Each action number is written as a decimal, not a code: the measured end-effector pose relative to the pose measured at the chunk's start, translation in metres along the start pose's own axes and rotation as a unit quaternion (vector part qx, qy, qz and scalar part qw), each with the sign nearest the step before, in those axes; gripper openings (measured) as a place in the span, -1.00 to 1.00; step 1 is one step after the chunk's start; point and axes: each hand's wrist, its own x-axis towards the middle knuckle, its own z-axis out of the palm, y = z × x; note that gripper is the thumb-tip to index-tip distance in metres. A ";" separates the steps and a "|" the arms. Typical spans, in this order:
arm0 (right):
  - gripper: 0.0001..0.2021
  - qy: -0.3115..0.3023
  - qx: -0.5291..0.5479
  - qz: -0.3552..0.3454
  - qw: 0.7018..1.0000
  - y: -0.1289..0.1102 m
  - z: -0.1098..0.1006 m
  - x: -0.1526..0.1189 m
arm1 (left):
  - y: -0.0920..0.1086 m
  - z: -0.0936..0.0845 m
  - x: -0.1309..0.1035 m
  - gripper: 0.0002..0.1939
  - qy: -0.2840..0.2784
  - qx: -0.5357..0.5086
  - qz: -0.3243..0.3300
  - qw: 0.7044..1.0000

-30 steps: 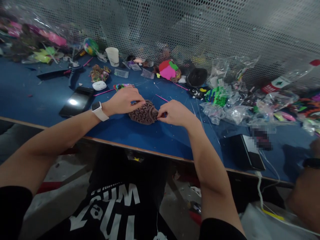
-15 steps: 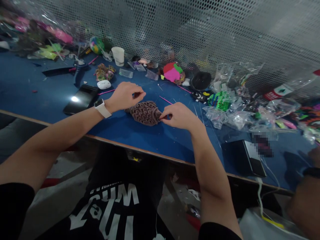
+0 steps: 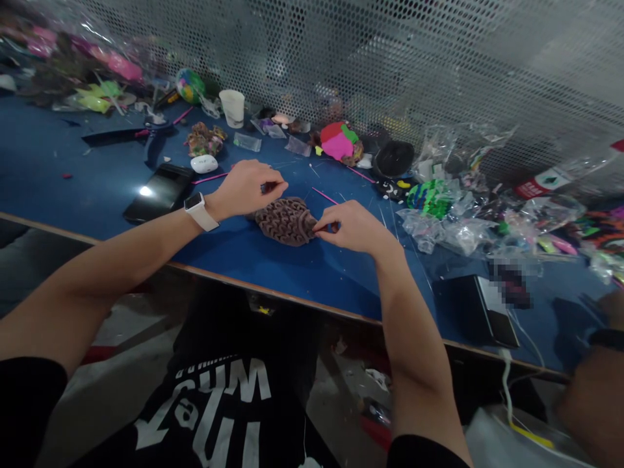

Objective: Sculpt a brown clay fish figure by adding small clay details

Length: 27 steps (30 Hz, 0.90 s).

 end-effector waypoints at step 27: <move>-0.86 0.006 0.031 -0.008 0.999 -0.002 0.005 0.003 | 0.000 0.000 0.000 -0.53 -0.004 0.009 0.006 1.000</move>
